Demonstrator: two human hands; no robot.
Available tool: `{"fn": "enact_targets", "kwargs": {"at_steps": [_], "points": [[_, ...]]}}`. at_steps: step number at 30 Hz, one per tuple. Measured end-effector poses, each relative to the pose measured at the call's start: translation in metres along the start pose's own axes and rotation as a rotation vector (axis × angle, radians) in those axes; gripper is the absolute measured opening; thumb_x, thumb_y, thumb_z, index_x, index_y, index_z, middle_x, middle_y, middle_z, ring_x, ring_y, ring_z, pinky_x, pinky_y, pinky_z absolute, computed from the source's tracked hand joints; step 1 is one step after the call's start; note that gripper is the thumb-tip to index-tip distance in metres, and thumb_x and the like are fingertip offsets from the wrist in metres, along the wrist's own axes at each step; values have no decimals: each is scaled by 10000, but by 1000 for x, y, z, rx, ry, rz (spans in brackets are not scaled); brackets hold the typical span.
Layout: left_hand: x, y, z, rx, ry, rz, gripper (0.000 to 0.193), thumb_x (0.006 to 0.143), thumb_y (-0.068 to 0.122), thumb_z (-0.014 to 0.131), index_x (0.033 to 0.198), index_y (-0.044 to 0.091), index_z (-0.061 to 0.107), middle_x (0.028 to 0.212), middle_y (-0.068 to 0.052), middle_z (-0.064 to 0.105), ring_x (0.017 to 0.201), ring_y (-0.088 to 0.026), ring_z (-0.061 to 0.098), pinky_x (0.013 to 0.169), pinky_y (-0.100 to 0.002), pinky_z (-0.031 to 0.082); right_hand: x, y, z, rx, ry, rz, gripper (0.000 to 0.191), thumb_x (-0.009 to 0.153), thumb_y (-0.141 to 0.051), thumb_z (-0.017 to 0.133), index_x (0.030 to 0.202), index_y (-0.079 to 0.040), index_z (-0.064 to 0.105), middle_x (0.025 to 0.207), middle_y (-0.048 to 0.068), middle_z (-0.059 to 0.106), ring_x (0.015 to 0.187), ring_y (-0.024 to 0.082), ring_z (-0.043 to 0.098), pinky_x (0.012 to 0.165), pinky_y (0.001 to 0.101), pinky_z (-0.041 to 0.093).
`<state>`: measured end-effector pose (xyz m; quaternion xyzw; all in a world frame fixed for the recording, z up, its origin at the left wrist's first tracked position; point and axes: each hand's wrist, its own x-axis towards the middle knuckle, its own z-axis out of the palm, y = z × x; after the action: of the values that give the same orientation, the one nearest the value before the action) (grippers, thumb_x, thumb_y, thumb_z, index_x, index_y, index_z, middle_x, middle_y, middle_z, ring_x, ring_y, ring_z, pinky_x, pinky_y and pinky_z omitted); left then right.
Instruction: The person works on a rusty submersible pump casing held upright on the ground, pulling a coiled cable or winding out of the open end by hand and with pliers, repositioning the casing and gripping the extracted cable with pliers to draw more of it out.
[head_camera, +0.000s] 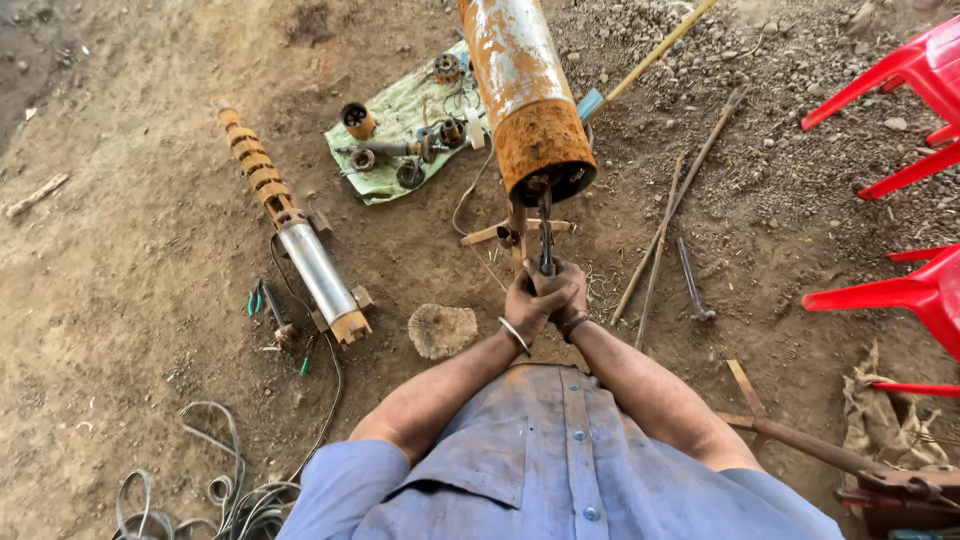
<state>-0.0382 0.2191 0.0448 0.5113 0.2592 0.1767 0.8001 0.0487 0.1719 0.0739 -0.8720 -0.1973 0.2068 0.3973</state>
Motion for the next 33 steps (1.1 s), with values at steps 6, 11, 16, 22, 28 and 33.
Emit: {"fn": "enact_targets", "kwargs": {"at_steps": [6, 11, 16, 22, 28, 33], "points": [[12, -12, -13, 8, -133, 38, 721, 774, 271, 892, 1345, 40, 517, 1235, -93, 635, 1134, -193, 641, 990, -354, 541, 0, 8, 1, 381, -122, 55, 292, 865, -324, 767, 912, -42, 712, 747, 48, 694, 628, 153, 611, 573, 360, 533], [12, -21, -17, -70, -173, -3, 496, 983, 288, 717, 1374, 42, 536, 1249, -68, 621, 1174, -164, 586, 1025, -346, 497, 1, 19, 4, 434, -190, -116, 244, 923, -259, 707, 864, -24, 677, 725, 14, 667, 627, 93, 574, 564, 312, 500], [12, -14, -11, -297, -156, -149, 623, 999, 620, 433, 1383, 141, 541, 1266, -50, 628, 1209, -202, 567, 1061, -364, 431, -1, 22, 4, 262, -253, 114, 281, 954, -218, 613, 772, -11, 668, 654, 34, 625, 546, 127, 554, 499, 332, 457], [12, -8, -6, -295, -79, -261, 762, 965, 758, 338, 1337, 139, 582, 1260, -49, 650, 1203, -221, 582, 1049, -396, 430, -11, 20, -5, 368, -291, 127, 123, 825, -86, 636, 776, 26, 630, 650, 31, 567, 542, 143, 524, 479, 339, 424], [18, -12, -20, -248, -35, -208, 817, 967, 786, 379, 1257, 66, 634, 1132, -72, 696, 1068, -216, 623, 980, -381, 465, -19, 19, -11, 312, -369, 287, 113, 781, -62, 686, 807, 40, 644, 676, 64, 571, 562, 186, 554, 484, 355, 441], [20, -10, -20, -208, -76, -204, 839, 958, 785, 387, 1333, 74, 628, 1173, -58, 685, 1081, -193, 603, 958, -370, 435, -19, 21, -15, 505, -370, 226, 123, 778, -76, 667, 796, 45, 685, 706, 52, 646, 631, 167, 608, 579, 325, 503]]}}
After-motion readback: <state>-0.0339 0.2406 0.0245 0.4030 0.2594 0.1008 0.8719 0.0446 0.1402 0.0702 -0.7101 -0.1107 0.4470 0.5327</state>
